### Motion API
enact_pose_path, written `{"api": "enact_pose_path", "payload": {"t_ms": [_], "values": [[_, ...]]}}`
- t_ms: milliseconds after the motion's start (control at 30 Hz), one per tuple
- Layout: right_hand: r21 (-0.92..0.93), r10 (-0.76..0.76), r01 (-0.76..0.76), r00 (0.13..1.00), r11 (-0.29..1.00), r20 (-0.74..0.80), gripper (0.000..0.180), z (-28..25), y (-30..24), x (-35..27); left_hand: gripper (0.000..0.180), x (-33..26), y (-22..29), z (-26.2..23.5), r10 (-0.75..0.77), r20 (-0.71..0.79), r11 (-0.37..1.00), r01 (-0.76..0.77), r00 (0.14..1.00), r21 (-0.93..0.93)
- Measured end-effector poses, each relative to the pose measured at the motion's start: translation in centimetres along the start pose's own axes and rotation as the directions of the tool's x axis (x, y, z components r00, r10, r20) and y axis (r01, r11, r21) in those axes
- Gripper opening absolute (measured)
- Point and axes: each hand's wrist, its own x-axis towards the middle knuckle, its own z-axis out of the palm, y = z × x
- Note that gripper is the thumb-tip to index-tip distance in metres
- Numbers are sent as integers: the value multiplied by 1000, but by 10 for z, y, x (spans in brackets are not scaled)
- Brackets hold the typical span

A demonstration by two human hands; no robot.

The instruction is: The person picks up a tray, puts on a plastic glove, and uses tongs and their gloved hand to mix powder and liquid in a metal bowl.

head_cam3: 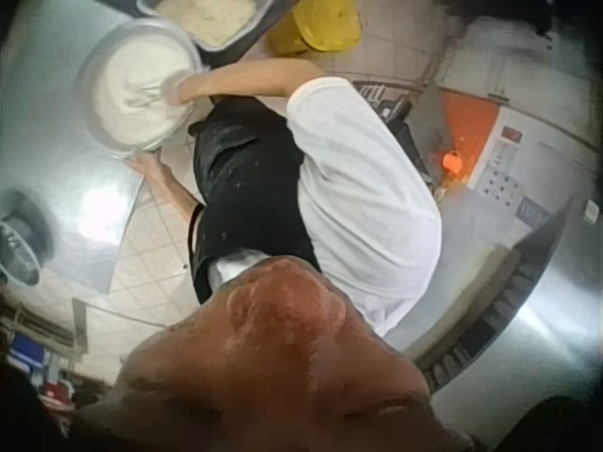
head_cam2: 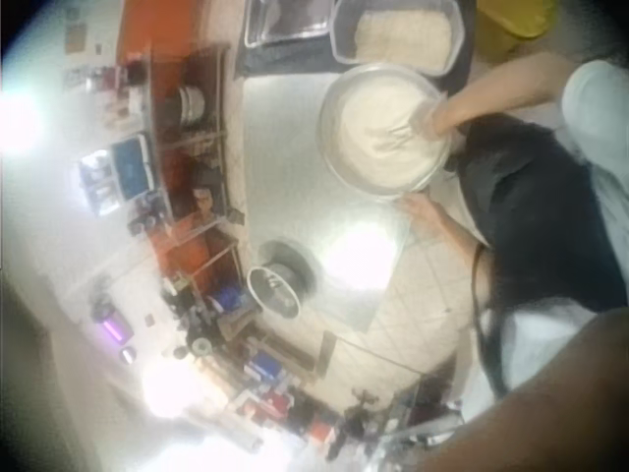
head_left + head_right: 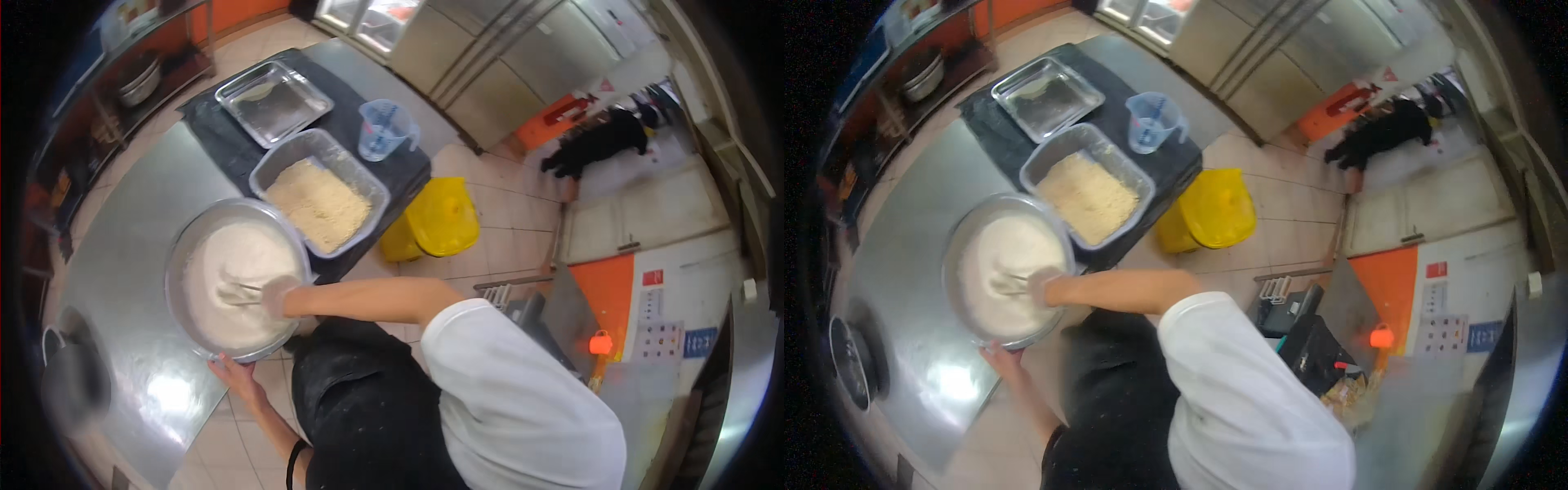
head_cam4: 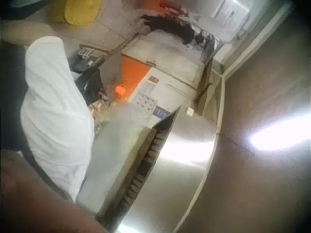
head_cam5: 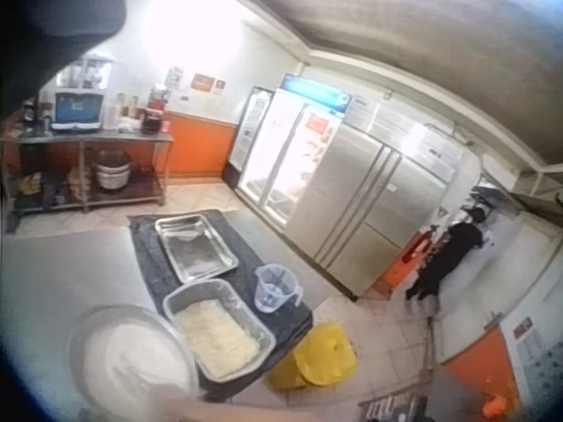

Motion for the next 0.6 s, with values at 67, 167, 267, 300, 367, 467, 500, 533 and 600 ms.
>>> {"api": "enact_pose_path", "payload": {"t_ms": [67,167,267,300,367,467,500,533,600], "values": [[-184,-250,301,934,936,256,33,-11,9,-21,85,22,-39,-22,46,29,999,-46,999,-17],[-331,-269,458,833,825,484,27,-55,42,-46,78,5,-24,-2,-21,-53,996,26,998,81],[-368,-120,243,937,897,327,32,-92,50,-36,65,16,-42,-14,91,-64,990,-83,994,117],[-370,-69,197,941,908,332,35,-97,43,-26,62,3,-26,-4,53,-21,997,-52,998,65],[-267,-83,145,970,953,228,36,-46,46,14,60,-1,-12,5,73,-29,996,-72,997,43],[-100,-59,87,965,991,257,38,-41,4,16,55,-5,-5,3,69,-46,998,-68,997,4],[-41,-42,61,928,997,371,38,-47,-13,4,51,-6,-7,0,59,-49,998,-59,997,1],[-97,-117,177,888,979,445,41,-52,-8,-5,50,-5,-8,-1,59,-37,998,-59,998,-13],[-166,-162,266,868,949,469,39,-65,23,-13,50,-3,-6,-2,33,-35,999,-33,999,-1]]}}
